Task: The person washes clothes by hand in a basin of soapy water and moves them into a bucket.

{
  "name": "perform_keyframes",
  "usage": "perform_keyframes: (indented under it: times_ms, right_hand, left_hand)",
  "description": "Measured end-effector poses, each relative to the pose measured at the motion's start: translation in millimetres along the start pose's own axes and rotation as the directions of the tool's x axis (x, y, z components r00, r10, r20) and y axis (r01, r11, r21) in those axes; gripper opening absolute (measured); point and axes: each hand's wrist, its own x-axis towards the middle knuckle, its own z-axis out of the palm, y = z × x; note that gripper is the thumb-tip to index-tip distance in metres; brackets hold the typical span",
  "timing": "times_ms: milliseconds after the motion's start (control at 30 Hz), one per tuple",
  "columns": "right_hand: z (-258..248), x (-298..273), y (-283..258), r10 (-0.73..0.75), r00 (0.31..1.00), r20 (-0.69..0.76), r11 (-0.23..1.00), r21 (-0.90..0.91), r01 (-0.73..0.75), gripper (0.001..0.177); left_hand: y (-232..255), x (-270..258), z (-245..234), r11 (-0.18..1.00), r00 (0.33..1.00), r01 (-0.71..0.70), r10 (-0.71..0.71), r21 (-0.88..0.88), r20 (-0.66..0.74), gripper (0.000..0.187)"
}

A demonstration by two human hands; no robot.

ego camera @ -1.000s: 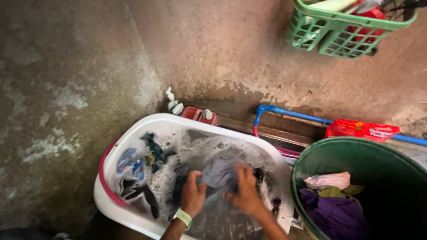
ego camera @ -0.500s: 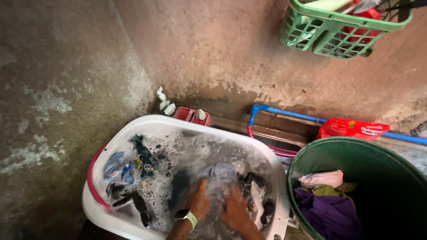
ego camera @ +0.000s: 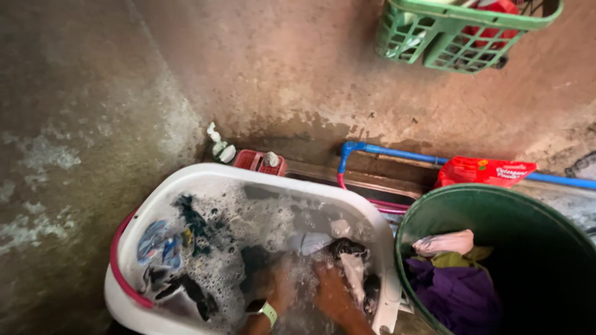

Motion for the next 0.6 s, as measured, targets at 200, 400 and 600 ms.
perform_keyframes:
  times_ms: [200,400,600]
  right_hand:
    - [6,4,-4,-0.015,1.000,-0.006,1.000,-0.025,0.014,0.058]
    - [6,2,1,-0.013,1.000,0.006,1.000,-0.026,0.013,0.056]
    - [22,1,-8,-0.010,1.000,0.004,0.999,-0.051,0.010,0.053]
  left_hand:
    - [19,-49,-59,0.984,0.998,0.067,-0.065,0.163,-0.018,0.052]
    - [-2,-97,-59,0.992,0.998,0.019,-0.010,0.126,-0.070,0.062]
    - [26,-101,-76,0.957,0.941,0.264,-0.283,-0.119,-0.186,0.046]
